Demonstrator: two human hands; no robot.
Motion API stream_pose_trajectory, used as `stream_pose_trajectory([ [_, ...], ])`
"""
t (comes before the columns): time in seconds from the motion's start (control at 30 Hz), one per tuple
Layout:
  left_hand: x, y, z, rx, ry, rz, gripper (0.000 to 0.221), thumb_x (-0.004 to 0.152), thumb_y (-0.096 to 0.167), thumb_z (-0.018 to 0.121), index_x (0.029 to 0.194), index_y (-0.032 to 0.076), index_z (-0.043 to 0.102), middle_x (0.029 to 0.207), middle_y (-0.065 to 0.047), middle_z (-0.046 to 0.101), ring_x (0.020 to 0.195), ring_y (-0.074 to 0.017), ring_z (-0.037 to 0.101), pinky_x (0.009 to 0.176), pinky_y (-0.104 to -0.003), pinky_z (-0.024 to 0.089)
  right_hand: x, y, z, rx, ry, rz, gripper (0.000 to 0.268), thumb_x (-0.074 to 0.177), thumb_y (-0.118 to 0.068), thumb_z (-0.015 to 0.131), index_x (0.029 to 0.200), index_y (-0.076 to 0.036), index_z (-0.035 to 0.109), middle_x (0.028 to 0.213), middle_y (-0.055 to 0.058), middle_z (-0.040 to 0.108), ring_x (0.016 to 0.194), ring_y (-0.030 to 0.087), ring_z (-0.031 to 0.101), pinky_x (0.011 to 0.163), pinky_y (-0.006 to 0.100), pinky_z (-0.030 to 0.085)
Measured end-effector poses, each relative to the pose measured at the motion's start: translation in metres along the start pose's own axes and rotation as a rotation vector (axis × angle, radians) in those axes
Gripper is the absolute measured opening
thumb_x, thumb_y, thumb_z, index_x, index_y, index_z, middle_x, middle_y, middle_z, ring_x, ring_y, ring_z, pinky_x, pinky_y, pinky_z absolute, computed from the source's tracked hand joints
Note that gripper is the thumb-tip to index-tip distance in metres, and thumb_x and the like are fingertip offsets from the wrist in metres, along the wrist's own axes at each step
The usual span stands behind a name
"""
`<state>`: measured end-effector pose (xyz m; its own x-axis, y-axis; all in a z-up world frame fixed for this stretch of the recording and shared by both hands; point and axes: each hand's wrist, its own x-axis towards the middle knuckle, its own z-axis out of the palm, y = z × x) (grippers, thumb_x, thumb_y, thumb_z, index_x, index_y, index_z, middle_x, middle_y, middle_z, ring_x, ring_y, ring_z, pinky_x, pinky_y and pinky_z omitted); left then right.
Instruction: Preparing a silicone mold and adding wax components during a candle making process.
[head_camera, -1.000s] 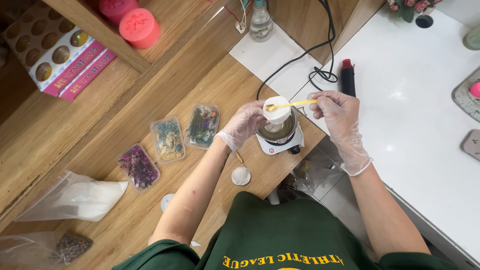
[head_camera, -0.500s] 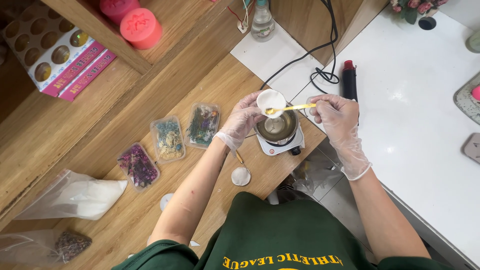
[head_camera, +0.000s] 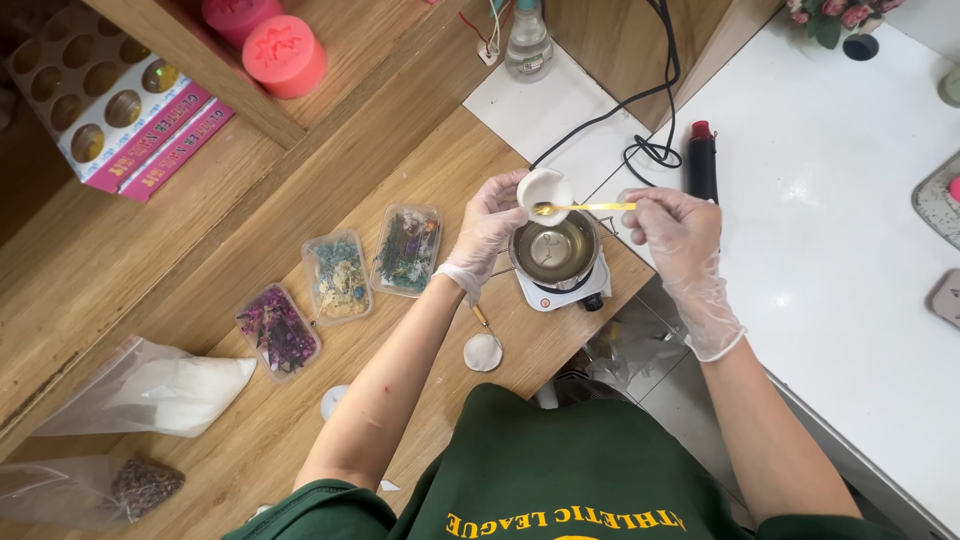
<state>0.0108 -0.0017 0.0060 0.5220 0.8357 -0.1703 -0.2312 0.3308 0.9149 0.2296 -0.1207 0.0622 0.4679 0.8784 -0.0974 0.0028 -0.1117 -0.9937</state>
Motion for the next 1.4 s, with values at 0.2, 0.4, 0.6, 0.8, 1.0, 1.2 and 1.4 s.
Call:
stream_pose_trajectory([
  [0.2, 0.002, -0.004, -0.003, 0.025, 0.020, 0.060, 0.053, 0.082, -0.003, 0.066, 0.133, 0.000, 0.055, 0.126, -0.013, 0.064, 0.119, -0.0211, 0.063, 0.108, -0.037, 0.051, 0.000, 0.007, -0.014, -0.011, 0.042, -0.016, 0.019, 0.093, 0.000, 0.059, 0.098, 0.009, 0.075, 0.078, 0.009, 0.069, 0.062, 0.007, 0.058, 0.056, 0.020, 0.048],
  [0.4, 0.004, 0.002, 0.000, 0.135, 0.048, -0.003, 0.060, 0.080, 0.001, 0.069, 0.139, -0.001, 0.054, 0.126, -0.014, 0.064, 0.113, -0.0208, 0.065, 0.103, -0.036, 0.053, 0.000, 0.015, -0.020, 0.107, 0.095, -0.022, 0.014, 0.096, -0.001, 0.061, 0.098, 0.007, 0.073, 0.084, 0.008, 0.072, 0.064, 0.008, 0.060, 0.058, 0.021, 0.050],
  [0.6, 0.001, 0.007, 0.000, 0.160, 0.039, 0.010, 0.066, 0.078, 0.000, 0.066, 0.143, 0.000, 0.054, 0.126, -0.014, 0.066, 0.115, -0.0198, 0.066, 0.104, -0.033, 0.052, -0.003, 0.041, -0.031, 0.168, 0.084, 0.056, 0.016, 0.097, 0.001, 0.060, 0.100, 0.008, 0.074, 0.082, 0.010, 0.069, 0.065, 0.010, 0.058, 0.059, 0.022, 0.048],
  [0.8, -0.002, 0.006, -0.005, 0.054, -0.014, -0.032, 0.062, 0.082, 0.009, 0.066, 0.141, -0.003, 0.054, 0.126, -0.015, 0.066, 0.112, -0.0198, 0.066, 0.095, -0.033, 0.058, 0.002, 0.050, -0.031, 0.392, 0.141, 0.085, 0.012, 0.096, 0.001, 0.060, 0.096, 0.008, 0.071, 0.089, 0.012, 0.072, 0.068, 0.012, 0.060, 0.061, 0.023, 0.049],
  [1.0, -0.002, 0.008, -0.006, 0.065, 0.012, -0.053, 0.063, 0.082, 0.011, 0.069, 0.141, -0.005, 0.052, 0.125, -0.017, 0.065, 0.111, -0.0203, 0.066, 0.093, -0.033, 0.058, 0.002, 0.072, -0.044, 0.379, 0.121, 0.090, 0.012, 0.097, 0.003, 0.060, 0.097, 0.009, 0.071, 0.089, 0.013, 0.069, 0.069, 0.012, 0.058, 0.060, 0.024, 0.047],
  [1.2, -0.007, 0.022, 0.005, 0.073, 0.017, -0.126, 0.063, 0.081, 0.011, 0.070, 0.140, -0.003, 0.053, 0.128, -0.015, 0.065, 0.111, -0.0197, 0.067, 0.093, -0.032, 0.058, 0.003, 0.070, -0.040, 0.496, 0.126, 0.092, 0.013, 0.098, 0.002, 0.060, 0.101, 0.010, 0.070, 0.090, 0.013, 0.070, 0.068, 0.013, 0.058, 0.063, 0.024, 0.050],
  [1.4, -0.005, 0.013, 0.000, -0.050, -0.055, -0.164, 0.060, 0.084, 0.008, 0.070, 0.140, -0.005, 0.053, 0.129, -0.016, 0.065, 0.113, -0.0221, 0.068, 0.098, -0.036, 0.058, 0.005, 0.059, -0.036, 0.462, 0.115, 0.071, 0.015, 0.101, -0.001, 0.061, 0.106, 0.009, 0.071, 0.088, 0.013, 0.069, 0.070, 0.013, 0.060, 0.065, 0.024, 0.052],
])
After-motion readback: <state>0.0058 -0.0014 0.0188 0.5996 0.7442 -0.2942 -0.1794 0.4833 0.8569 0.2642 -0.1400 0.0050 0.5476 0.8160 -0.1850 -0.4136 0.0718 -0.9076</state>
